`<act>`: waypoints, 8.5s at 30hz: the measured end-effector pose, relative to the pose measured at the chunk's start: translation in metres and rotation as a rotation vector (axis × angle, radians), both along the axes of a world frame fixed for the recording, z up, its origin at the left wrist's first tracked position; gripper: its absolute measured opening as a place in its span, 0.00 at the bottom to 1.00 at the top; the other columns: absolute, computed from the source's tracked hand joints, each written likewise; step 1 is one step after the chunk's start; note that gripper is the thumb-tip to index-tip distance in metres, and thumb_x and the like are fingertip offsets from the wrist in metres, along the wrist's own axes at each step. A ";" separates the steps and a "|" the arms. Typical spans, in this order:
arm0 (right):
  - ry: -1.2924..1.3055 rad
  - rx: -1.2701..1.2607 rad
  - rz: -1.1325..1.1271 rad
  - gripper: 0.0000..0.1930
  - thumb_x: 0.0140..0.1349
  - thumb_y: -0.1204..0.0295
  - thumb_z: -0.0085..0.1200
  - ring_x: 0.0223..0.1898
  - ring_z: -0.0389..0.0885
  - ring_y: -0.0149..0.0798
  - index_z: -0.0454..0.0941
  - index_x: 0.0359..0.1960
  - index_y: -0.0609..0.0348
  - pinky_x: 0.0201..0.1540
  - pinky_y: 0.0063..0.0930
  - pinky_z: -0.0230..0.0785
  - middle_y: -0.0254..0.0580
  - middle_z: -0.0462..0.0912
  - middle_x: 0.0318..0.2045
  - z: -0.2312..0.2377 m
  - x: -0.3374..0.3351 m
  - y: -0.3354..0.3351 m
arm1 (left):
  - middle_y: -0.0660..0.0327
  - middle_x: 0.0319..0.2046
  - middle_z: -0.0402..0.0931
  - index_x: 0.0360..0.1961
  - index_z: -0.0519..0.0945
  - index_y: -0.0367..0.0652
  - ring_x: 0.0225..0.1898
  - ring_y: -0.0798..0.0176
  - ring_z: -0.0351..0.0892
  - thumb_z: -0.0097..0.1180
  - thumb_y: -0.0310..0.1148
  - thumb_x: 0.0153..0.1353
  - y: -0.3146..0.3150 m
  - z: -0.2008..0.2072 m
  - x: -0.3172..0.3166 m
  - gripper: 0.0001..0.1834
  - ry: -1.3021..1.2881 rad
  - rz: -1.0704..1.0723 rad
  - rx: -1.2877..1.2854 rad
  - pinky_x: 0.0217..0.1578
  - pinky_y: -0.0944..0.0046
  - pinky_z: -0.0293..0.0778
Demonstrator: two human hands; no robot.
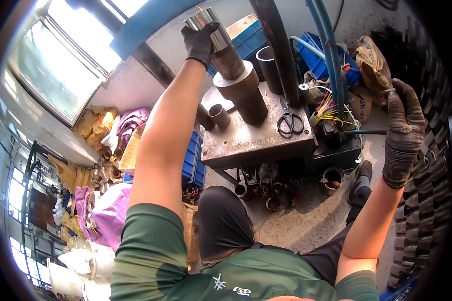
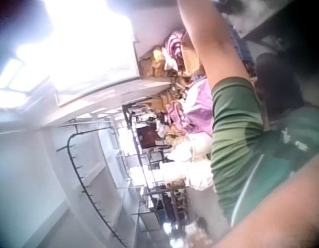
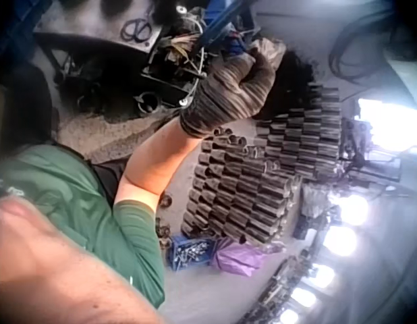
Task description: The person fits a motor stator into a metal cylindrical casing, presses the parts together using a hydraulic press, and repeats the process with additional stator components.
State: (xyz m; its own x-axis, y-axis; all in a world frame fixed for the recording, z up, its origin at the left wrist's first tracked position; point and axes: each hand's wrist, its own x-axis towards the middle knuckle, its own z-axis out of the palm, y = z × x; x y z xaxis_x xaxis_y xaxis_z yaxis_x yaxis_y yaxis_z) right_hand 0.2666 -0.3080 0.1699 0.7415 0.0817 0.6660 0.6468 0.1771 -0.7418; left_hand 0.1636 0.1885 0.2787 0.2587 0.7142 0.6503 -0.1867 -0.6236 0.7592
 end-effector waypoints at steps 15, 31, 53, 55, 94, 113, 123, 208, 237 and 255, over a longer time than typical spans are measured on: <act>-0.051 -0.225 0.075 0.08 0.74 0.78 0.58 0.41 0.80 0.25 0.85 0.50 0.64 0.49 0.21 0.73 0.33 0.86 0.40 0.015 -0.013 -0.016 | 0.53 0.49 0.80 0.63 0.65 0.40 0.48 0.57 0.83 0.82 0.39 0.49 0.018 -0.083 -0.016 0.46 -0.003 -0.146 -0.002 0.51 0.57 0.81; -0.479 -1.709 0.394 0.20 0.56 0.66 0.58 0.41 0.88 0.58 0.86 0.50 0.58 0.50 0.48 0.81 0.53 0.89 0.43 0.039 -0.085 -0.058 | 0.52 0.48 0.87 0.55 0.79 0.41 0.50 0.54 0.87 0.86 0.49 0.38 -0.023 -0.092 -0.040 0.44 0.115 0.010 -0.141 0.56 0.57 0.80; -0.297 -1.599 0.045 0.11 0.58 0.63 0.66 0.32 0.84 0.58 0.81 0.25 0.56 0.39 0.49 0.75 0.50 0.84 0.26 -0.057 -0.144 -0.104 | 0.52 0.51 0.85 0.59 0.76 0.38 0.53 0.55 0.85 0.86 0.40 0.42 -0.012 -0.104 -0.028 0.44 -0.014 -0.191 -0.147 0.60 0.56 0.79; -0.293 -1.573 0.053 0.12 0.58 0.63 0.66 0.32 0.83 0.58 0.81 0.25 0.56 0.38 0.50 0.75 0.51 0.83 0.26 -0.057 -0.146 -0.102 | 0.51 0.51 0.86 0.58 0.76 0.37 0.52 0.54 0.86 0.86 0.41 0.43 -0.010 -0.105 -0.031 0.43 -0.008 -0.162 -0.144 0.59 0.56 0.79; -0.573 -0.820 -0.135 0.13 0.73 0.78 0.55 0.50 0.85 0.39 0.83 0.57 0.63 0.56 0.32 0.76 0.45 0.87 0.49 0.061 0.021 0.020 | 0.50 0.54 0.81 0.69 0.66 0.39 0.55 0.54 0.82 0.86 0.42 0.37 0.007 -0.111 -0.015 0.58 -0.094 -0.305 -0.108 0.61 0.58 0.76; -0.249 -1.393 0.011 0.08 0.59 0.70 0.66 0.31 0.83 0.62 0.82 0.28 0.61 0.35 0.47 0.74 0.55 0.83 0.27 -0.050 -0.148 -0.095 | 0.47 0.50 0.85 0.62 0.76 0.36 0.51 0.52 0.87 0.85 0.50 0.35 -0.027 -0.086 -0.041 0.53 0.136 -0.079 0.049 0.57 0.57 0.81; -0.185 -1.336 0.004 0.08 0.58 0.72 0.67 0.29 0.82 0.60 0.83 0.29 0.63 0.34 0.44 0.74 0.55 0.82 0.26 -0.048 -0.149 -0.097 | 0.47 0.50 0.86 0.61 0.76 0.36 0.51 0.52 0.87 0.85 0.53 0.36 -0.015 -0.091 -0.036 0.53 0.172 -0.088 0.004 0.57 0.58 0.81; -0.267 -1.614 0.416 0.15 0.65 0.83 0.54 0.36 0.88 0.45 0.84 0.52 0.66 0.43 0.34 0.80 0.51 0.88 0.37 -0.004 -0.092 -0.099 | 0.51 0.39 0.90 0.38 0.94 0.47 0.41 0.54 0.90 0.82 0.54 0.40 -0.024 -0.091 -0.039 0.27 0.371 -0.046 -0.015 0.48 0.61 0.82; -0.007 -1.531 0.427 0.13 0.63 0.82 0.55 0.34 0.87 0.45 0.86 0.48 0.66 0.42 0.35 0.81 0.50 0.88 0.34 0.001 -0.093 -0.094 | 0.48 0.34 0.89 0.38 0.91 0.35 0.36 0.56 0.89 0.79 0.53 0.45 0.003 -0.105 -0.035 0.30 0.350 -0.075 0.051 0.45 0.60 0.81; 0.024 -1.141 0.217 0.13 0.69 0.83 0.54 0.31 0.83 0.31 0.84 0.53 0.65 0.36 0.26 0.78 0.42 0.88 0.37 0.011 -0.074 -0.086 | 0.44 0.43 0.86 0.53 0.80 0.27 0.45 0.54 0.88 0.81 0.52 0.43 -0.005 -0.101 -0.037 0.44 0.317 0.006 0.013 0.49 0.58 0.81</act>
